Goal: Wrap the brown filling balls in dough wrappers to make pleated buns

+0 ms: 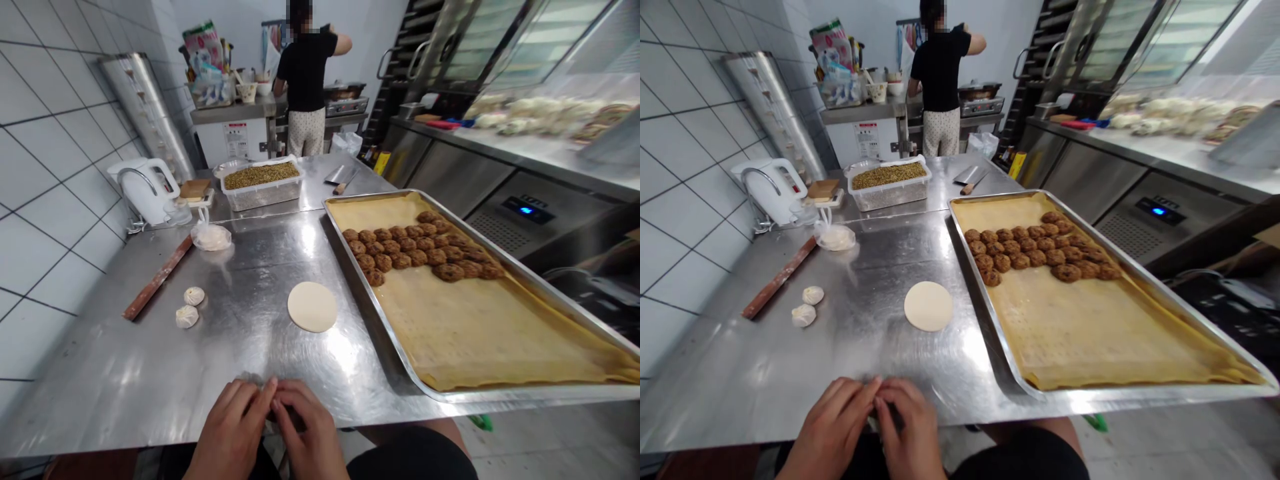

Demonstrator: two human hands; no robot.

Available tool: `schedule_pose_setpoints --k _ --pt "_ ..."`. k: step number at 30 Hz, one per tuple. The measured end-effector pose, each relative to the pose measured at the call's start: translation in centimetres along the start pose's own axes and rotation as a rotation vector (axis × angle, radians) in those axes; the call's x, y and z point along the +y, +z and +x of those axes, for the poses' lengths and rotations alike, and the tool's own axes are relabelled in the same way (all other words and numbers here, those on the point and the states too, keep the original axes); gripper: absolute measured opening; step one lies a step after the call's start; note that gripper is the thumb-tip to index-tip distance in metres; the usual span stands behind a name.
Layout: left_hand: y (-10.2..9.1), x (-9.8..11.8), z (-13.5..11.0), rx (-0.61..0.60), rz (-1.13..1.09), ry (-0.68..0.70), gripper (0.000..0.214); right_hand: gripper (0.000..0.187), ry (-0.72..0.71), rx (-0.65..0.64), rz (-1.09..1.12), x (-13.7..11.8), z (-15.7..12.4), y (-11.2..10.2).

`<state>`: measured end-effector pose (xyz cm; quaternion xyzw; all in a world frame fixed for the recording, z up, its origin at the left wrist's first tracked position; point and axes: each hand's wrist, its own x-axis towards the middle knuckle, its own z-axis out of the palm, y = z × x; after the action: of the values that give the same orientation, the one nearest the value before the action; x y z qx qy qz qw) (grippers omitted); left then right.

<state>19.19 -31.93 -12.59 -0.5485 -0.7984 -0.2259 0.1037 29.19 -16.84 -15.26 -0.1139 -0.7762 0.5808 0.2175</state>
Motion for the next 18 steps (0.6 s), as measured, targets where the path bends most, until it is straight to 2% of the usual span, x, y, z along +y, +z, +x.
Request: schedule_pose_setpoints --k 3,6,9,12,15,18 --pt "-0.14 -0.09 0.01 0.017 -0.015 0.016 0.029 0.025 -0.118 -0.025 -0.084 0.82 -0.59 -0.1" --pt "-0.13 0.15 0.18 0.061 -0.025 0.014 0.022 0.016 0.002 0.043 -0.095 1.1 -0.55 -0.2" --pt "-0.09 0.35 0.36 0.041 -0.014 0.009 0.023 0.022 0.116 0.063 -0.023 0.49 -0.1 -0.09" --pt "-0.19 0.27 0.38 0.006 0.033 0.04 0.031 0.02 0.013 0.007 0.015 0.22 -0.22 -0.06" --pt "-0.21 0.26 0.27 0.035 0.015 0.053 0.029 0.024 -0.097 -0.013 -0.041 0.76 -0.72 -0.24" --pt "-0.01 0.47 0.2 0.074 -0.018 0.039 0.023 0.016 0.013 0.072 -0.063 0.99 -0.66 -0.34"
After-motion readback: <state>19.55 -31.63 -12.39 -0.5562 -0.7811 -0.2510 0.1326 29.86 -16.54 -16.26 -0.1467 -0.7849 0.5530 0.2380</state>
